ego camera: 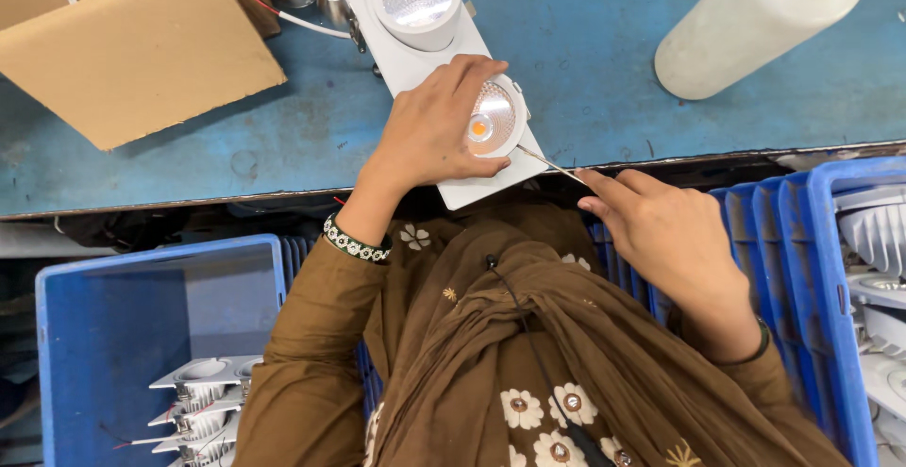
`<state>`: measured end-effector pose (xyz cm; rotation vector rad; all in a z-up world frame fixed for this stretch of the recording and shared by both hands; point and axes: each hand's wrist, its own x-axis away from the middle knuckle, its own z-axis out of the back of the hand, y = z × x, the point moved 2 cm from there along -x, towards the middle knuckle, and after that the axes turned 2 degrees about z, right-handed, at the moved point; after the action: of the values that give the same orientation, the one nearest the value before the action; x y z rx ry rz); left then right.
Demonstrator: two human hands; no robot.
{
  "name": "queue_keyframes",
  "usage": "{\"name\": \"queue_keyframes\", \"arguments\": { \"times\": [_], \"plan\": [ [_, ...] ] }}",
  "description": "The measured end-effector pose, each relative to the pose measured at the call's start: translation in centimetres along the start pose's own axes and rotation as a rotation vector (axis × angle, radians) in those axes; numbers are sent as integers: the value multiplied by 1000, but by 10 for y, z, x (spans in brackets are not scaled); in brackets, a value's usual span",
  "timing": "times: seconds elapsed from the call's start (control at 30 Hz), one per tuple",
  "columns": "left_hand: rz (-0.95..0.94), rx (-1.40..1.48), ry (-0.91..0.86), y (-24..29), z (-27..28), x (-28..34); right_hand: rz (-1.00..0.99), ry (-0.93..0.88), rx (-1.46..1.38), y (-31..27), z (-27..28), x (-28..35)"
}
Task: The person assembles a dual recessed LED light fixture by inserting LED modules into a white housing, securing them with white plastic rings, and using a screwdriver to tighten the components. The finished unit is placed into a blue crate with other completed fixtures.
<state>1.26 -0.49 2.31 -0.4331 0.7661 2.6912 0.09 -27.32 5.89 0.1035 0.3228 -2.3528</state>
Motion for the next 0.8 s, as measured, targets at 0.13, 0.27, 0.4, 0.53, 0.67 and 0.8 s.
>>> {"name": "queue_keyframes", "arguments": {
  "times": [0.13,0.27,0.4,0.53,0.67,0.8],
  "plan": [
    [1,-5,-10,1,0,-1,-4,98,-230,20,-29,5],
    [9,-4,-9,3,2,-1,48,144,-433,37,-58,1],
    [3,4,2,2,2,-1,20,126,-540,46,-84,-1],
    [-11,26,15,2,2,0,22,123,-639,49,-101,0],
    [-11,40,24,2,3,1,56,158,-643,52,-110,-3],
    [-5,49,22,1,2,1,50,130,-679,57,-119,-5]
  ]
}}
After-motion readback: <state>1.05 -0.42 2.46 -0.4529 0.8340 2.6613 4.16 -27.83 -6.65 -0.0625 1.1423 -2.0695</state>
